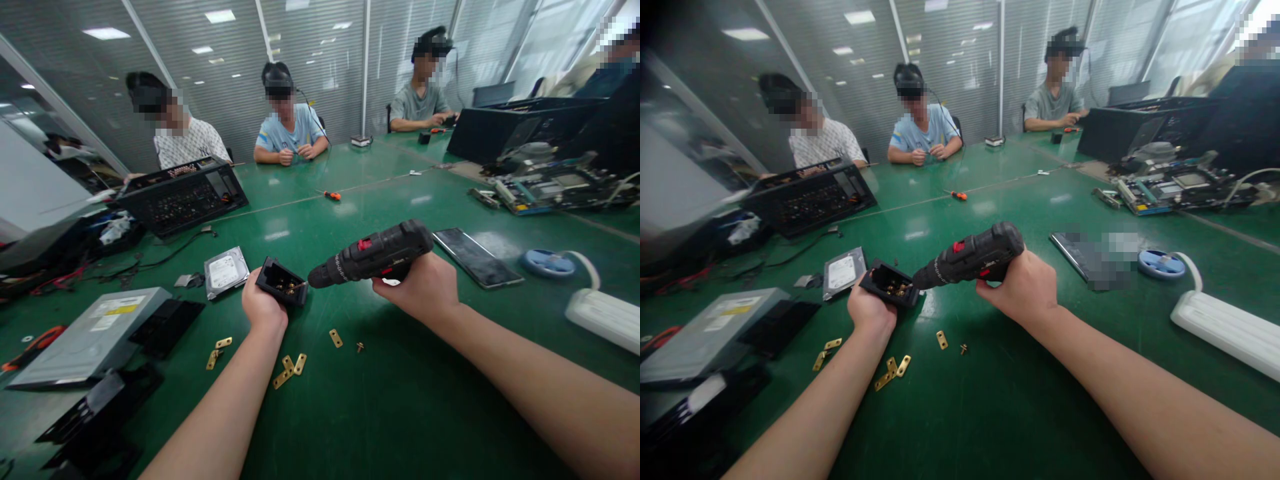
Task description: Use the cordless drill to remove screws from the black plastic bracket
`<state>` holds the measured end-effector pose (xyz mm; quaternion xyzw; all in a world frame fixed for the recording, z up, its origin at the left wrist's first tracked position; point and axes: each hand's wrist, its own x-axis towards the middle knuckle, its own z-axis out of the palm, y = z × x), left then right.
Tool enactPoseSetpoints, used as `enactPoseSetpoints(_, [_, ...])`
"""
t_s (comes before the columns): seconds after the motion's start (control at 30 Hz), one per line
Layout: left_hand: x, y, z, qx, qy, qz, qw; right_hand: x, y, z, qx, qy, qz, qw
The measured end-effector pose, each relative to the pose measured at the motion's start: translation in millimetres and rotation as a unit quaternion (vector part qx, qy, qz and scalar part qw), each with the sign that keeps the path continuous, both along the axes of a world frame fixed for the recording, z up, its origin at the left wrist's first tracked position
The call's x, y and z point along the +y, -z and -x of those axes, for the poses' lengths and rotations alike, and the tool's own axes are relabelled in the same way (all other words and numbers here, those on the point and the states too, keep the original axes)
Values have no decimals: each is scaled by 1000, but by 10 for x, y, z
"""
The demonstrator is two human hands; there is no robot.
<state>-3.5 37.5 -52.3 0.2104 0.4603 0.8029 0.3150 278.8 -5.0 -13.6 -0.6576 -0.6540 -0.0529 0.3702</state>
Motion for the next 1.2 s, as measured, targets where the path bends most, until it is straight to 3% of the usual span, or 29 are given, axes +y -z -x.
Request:
enactPoseSetpoints(0.93, [4, 25, 15, -6, 0, 12, 1000, 2, 15, 6, 0, 0, -18, 1000])
enactPoseSetpoints(1.2, [-16, -39, 21, 11, 52, 8, 999, -34, -25, -7, -5, -12, -10, 1000])
